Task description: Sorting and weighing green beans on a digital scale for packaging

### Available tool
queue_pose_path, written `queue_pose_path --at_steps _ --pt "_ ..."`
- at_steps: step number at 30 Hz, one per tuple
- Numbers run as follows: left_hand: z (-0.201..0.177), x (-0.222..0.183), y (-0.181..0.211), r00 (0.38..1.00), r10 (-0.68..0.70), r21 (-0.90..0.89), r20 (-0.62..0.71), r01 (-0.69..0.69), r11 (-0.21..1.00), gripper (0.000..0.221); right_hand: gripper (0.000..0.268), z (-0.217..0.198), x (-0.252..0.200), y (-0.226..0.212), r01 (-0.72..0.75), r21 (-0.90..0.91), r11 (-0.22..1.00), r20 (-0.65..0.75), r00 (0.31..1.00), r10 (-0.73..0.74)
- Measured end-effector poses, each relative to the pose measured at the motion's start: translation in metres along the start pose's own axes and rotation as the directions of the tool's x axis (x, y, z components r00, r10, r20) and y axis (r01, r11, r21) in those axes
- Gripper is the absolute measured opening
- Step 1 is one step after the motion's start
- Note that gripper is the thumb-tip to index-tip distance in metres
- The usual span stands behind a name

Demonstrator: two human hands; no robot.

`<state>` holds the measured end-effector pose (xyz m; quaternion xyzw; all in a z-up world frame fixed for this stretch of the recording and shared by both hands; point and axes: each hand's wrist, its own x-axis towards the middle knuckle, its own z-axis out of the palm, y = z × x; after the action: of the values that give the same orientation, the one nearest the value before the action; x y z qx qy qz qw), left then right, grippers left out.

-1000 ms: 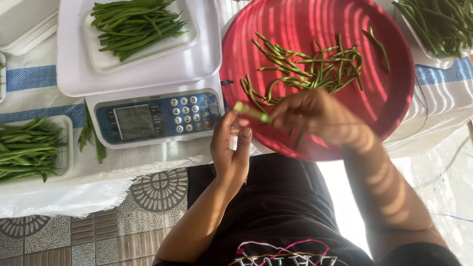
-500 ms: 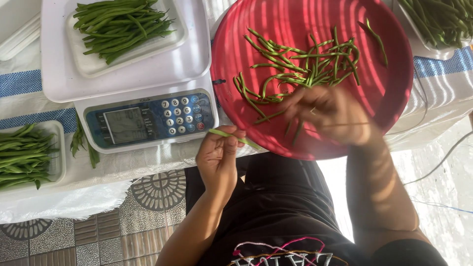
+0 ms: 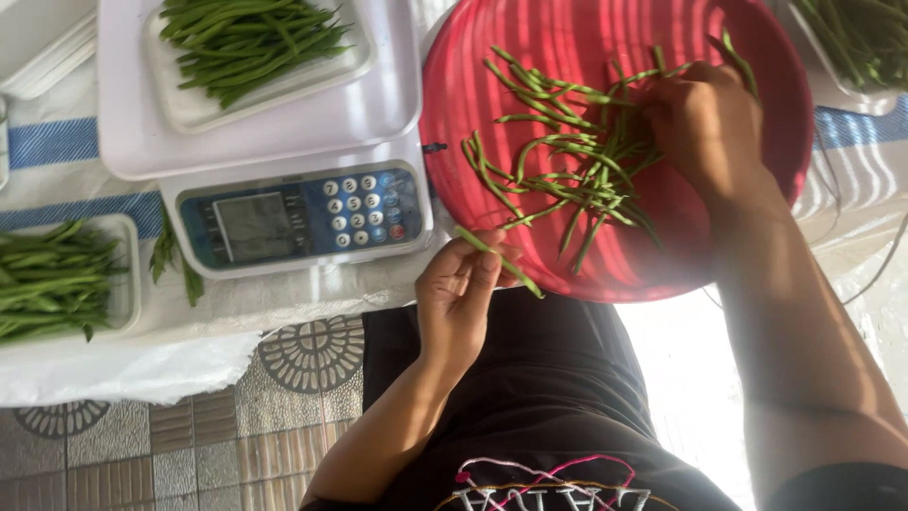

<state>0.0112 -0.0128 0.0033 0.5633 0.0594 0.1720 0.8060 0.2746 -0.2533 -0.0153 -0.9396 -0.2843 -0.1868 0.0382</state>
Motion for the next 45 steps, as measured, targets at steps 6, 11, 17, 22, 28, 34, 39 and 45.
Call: queue_pose_path --at_steps 6,11,17,22,28,34,39,45 --pt "-0.001 -0.001 -0.011 0.999 -0.033 -0.043 -0.007 0.033 0.999 0.026 0.013 -0.081 -0.023 -0.056 -0.004 0.528 0.849 -0.09 0.994 0.061" --pt "0.002 0.001 -0.011 0.997 -0.08 -0.06 0.008 0.081 0.995 0.02 0.011 -0.132 -0.051 -0.131 -0.163 0.826 0.54 0.302 0.936 -0.179" --pt "0.0 -0.003 -0.013 1.0 -0.023 -0.047 0.017 0.024 0.999 0.026 0.016 -0.109 -0.068 -0.154 -0.283 0.886 0.366 0.354 0.924 -0.142" --pt "-0.005 -0.004 -0.022 1.0 -0.011 0.002 0.03 0.011 1.0 0.021 0.015 -0.131 -0.067 -0.152 -0.398 0.807 0.435 0.451 0.892 -0.021" --pt "-0.016 -0.004 -0.016 0.999 -0.01 0.007 -0.033 0.01 1.0 0.019 0.024 -0.092 -0.045 -0.103 -0.205 0.753 0.625 0.213 0.975 0.064" --pt "-0.013 -0.006 -0.017 1.0 -0.011 -0.049 0.021 0.012 0.999 0.016 0.02 -0.064 -0.016 -0.118 0.194 0.308 0.931 0.081 0.97 -0.229" --pt "-0.015 -0.007 -0.012 1.0 -0.025 -0.022 -0.003 0.025 0.999 0.017 0.018 -0.04 -0.016 -0.123 0.233 0.029 0.972 0.161 0.959 -0.235" --pt "-0.013 -0.005 -0.012 0.993 -0.117 -0.048 -0.035 0.115 0.992 0.035 0.006 -0.077 -0.029 -0.103 0.057 0.453 0.89 0.035 0.996 -0.081"
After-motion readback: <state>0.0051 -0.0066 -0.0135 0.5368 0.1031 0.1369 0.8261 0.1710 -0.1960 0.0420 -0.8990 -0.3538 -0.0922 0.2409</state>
